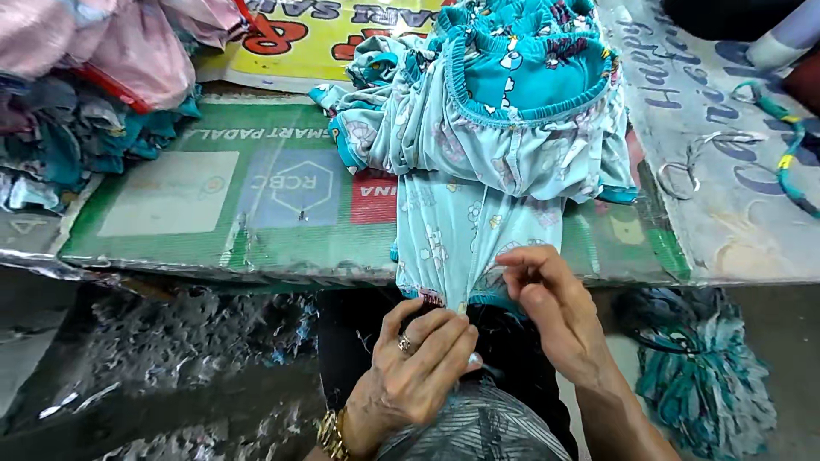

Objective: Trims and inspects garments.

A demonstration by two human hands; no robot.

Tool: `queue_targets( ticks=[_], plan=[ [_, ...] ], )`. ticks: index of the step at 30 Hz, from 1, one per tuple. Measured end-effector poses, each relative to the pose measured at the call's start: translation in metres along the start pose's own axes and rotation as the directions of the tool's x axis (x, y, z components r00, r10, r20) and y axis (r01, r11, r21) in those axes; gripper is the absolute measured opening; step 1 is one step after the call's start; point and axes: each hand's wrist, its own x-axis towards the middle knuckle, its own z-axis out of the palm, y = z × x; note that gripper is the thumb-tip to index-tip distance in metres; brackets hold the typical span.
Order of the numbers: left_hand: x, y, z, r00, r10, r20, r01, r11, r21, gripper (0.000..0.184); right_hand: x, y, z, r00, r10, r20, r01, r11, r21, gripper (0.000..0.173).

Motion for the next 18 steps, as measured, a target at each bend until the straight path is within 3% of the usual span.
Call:
queue_targets(
  ticks=[3, 6, 11, 18],
  plan=[
    [-0.001, 0.006, -0.004, 0.998, -0.051, -0.025, 0.050, 0.997, -0.051, 0.020, -0.011, -0.006, -0.002, 0.996, -0.056, 0.063, 0.075, 0.930, -0.361, 0.039],
    [0.000, 0.011, -0.007, 0.995, -0.078, -0.062, 0.071, 0.992, -0.106, 0.019, -0.015, -0.009, -0.002, 0.982, -0.160, 0.100, 0.188, 0.799, -0.571, 0.027],
    [0.001, 0.013, -0.007, 0.983, -0.136, -0.124, 0.112, 0.976, -0.186, 0.014, -0.014, -0.007, 0.004, 0.953, -0.255, 0.165, 0.303, 0.762, -0.573, 0.019],
    [0.002, 0.018, -0.007, 0.979, -0.157, -0.128, 0.124, 0.965, -0.233, 0.014, -0.010, 0.000, 0.020, 0.935, -0.342, 0.096, 0.339, 0.779, -0.527, 0.019]
  ],
)
